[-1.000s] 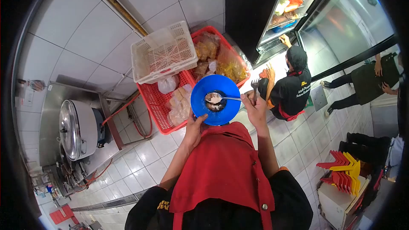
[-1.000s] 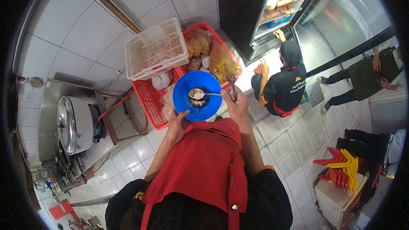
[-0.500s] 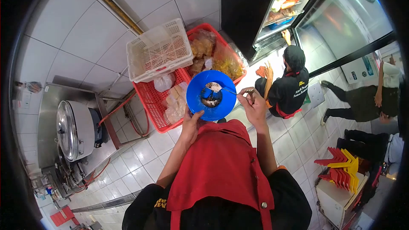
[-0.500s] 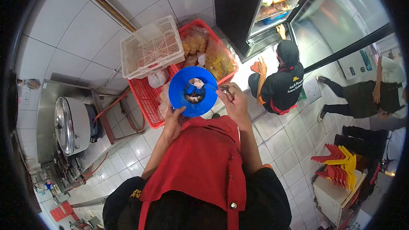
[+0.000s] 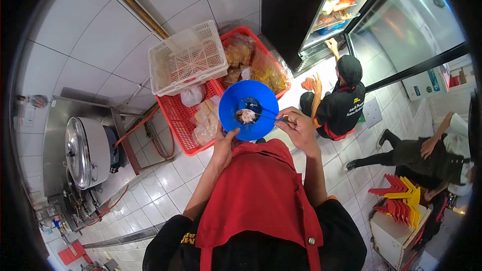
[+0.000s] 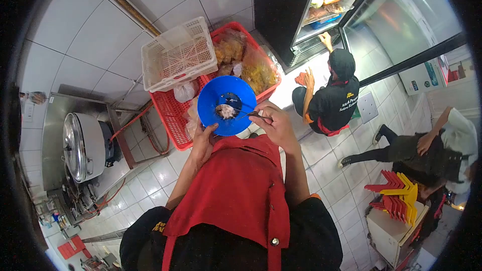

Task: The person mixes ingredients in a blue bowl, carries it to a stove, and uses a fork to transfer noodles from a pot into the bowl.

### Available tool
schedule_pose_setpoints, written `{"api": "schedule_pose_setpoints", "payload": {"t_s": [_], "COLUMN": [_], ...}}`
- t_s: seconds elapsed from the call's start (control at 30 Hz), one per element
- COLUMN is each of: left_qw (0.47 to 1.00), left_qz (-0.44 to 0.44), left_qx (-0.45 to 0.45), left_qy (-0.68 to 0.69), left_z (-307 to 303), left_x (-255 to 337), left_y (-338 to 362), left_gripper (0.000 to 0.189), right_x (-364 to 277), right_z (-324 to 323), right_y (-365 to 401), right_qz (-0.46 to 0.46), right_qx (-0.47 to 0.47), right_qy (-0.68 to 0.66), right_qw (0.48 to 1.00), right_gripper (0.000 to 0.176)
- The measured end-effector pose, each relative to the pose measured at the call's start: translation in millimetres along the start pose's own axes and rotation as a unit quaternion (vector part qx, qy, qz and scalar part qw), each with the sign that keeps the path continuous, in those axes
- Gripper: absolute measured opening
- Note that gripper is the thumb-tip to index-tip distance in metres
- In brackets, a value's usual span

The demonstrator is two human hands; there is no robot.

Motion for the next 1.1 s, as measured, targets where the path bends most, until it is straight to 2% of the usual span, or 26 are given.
{"api": "schedule_pose_setpoints", "payload": {"t_s": [0.17, 0.3, 0.37, 0.4, 0.43, 0.5, 0.57, 0.73, 0.97, 1.03, 1.1], "left_qw": [1.0, 1.0, 0.999, 1.0, 0.999, 0.999, 0.997, 0.998, 0.997, 0.997, 0.997], "left_qz": [-0.003, 0.004, -0.004, -0.003, 0.018, 0.03, 0.026, 0.024, 0.033, 0.032, 0.043], "left_qx": [0.009, -0.01, 0.008, -0.008, 0.001, -0.001, 0.029, 0.017, 0.009, 0.011, 0.007], "left_qy": [0.003, 0.017, 0.031, 0.025, 0.027, 0.022, 0.063, 0.062, 0.069, 0.067, 0.069], "left_z": [-0.8, -2.8, -9.0, -3.3, -0.7, -0.3, -11.3, -19.5, -19.0, -18.4, -19.0], "left_x": [1.7, 1.3, -2.6, -2.2, 5.5, 8.1, 6.2, 3.5, 3.2, 4.1, 4.5], "left_y": [-1.1, -4.6, -7.3, -5.0, -5.2, -3.0, -3.1, -3.5, -1.0, 1.8, 5.1], "left_gripper": [0.056, 0.057, 0.058, 0.058, 0.057, 0.057, 0.056, 0.058, 0.05, 0.047, 0.047], "right_x": [-3.7, -1.7, 0.3, 3.3, -1.2, 5.5, 11.3, 20.1, 24.5, 25.1, 27.0], "right_z": [-11.3, -11.5, -5.7, -4.9, -5.2, -2.5, 0.4, 9.1, 9.8, 8.6, 4.9], "right_y": [-2.7, -2.1, 0.3, 2.9, -0.5, 4.2, 8.8, 13.6, 18.3, 20.0, 22.0], "right_qz": [-0.011, 0.0, -0.013, 0.008, -0.031, 0.042, 0.058, 0.097, 0.106, 0.083, 0.077], "right_qx": [0.058, 0.052, 0.02, 0.027, 0.066, 0.076, 0.089, 0.08, 0.107, 0.14, 0.16], "right_qy": [0.022, 0.03, 0.04, 0.043, 0.017, 0.014, 0.022, -0.004, -0.057, -0.076, -0.083], "right_qw": [0.998, 0.998, 0.999, 0.999, 0.997, 0.996, 0.994, 0.992, 0.987, 0.984, 0.981], "right_gripper": [0.042, 0.042, 0.038, 0.041, 0.038, 0.027, 0.022, 0.033, 0.036, 0.024, 0.02]}}
Point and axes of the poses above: each hand's wrist, its own y-axis away from the middle knuckle, its own z-axis out of the palm, x = y × z, the point moved 10 cm from there along -y, towards the middle knuckle, and after that the axes turned 13 degrees about -z, right-handed, at the moved point
